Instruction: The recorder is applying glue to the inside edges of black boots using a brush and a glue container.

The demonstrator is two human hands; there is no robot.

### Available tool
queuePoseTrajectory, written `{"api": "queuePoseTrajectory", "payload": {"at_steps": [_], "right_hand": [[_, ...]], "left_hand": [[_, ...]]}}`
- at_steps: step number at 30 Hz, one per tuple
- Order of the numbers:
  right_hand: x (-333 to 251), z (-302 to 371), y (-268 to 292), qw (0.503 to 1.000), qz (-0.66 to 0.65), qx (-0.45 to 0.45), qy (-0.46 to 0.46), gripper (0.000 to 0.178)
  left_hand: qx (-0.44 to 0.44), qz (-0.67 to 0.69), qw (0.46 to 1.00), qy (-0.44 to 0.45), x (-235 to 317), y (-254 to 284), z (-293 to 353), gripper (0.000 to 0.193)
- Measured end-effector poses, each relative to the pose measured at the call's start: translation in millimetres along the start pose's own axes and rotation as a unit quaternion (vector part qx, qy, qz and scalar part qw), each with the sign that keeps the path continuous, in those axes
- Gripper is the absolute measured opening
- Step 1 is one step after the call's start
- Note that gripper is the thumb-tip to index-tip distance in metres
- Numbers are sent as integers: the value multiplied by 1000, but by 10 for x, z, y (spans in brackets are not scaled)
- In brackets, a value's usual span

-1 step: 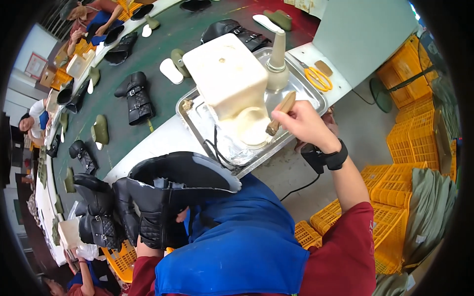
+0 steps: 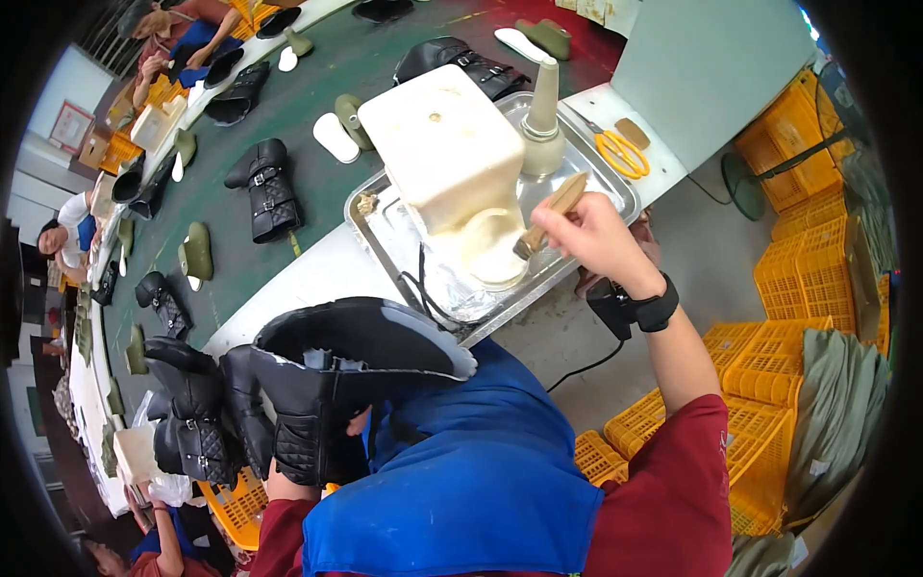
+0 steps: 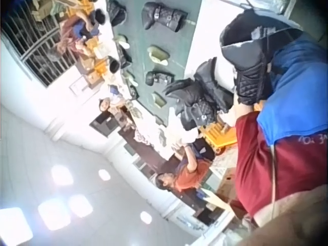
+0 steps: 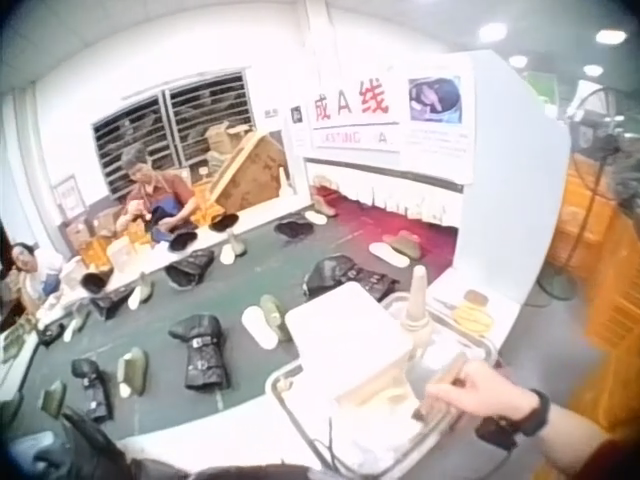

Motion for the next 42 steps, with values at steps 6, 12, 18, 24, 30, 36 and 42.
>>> {"api": "queuePoseTrajectory", "payload": {"at_steps": [6, 12, 18, 24, 30, 36, 42], "right_hand": [[-480, 26, -394, 978, -200, 16, 57, 23], [-858, 156, -725, 942, -163, -53, 289, 15], [-823, 192, -767, 934, -77, -35, 346, 14], [-785, 264, -708, 957, -60, -65, 275, 13], [-744, 284, -648, 970, -62, -86, 220, 12], [-698, 271, -637, 972, -30, -108, 207, 11], [-768, 242, -601, 970, -47, -99, 216, 10]], "left_hand": [[52, -109, 993, 9, 81, -316, -61, 51], [1, -189, 982, -3, 173, -610, -214, 55], [33, -135, 990, -18, -49, -439, -224, 49], [40, -165, 986, 6, -189, -298, -188, 53], [39, -163, 986, -3, -308, -154, -121, 55], [34, -162, 986, -15, -383, -58, -155, 58], [26, -162, 986, -25, -520, -41, -146, 61]]}}
Point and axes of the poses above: each hand's wrist, its own z-axis away from the middle knuckle, its own y-axis out of the back of the hand, x = y × z, the point moved 4 cm from there along -z, towards the middle knuckle, and after that the axes turned 7 degrees about y, right-handed, at the moved point
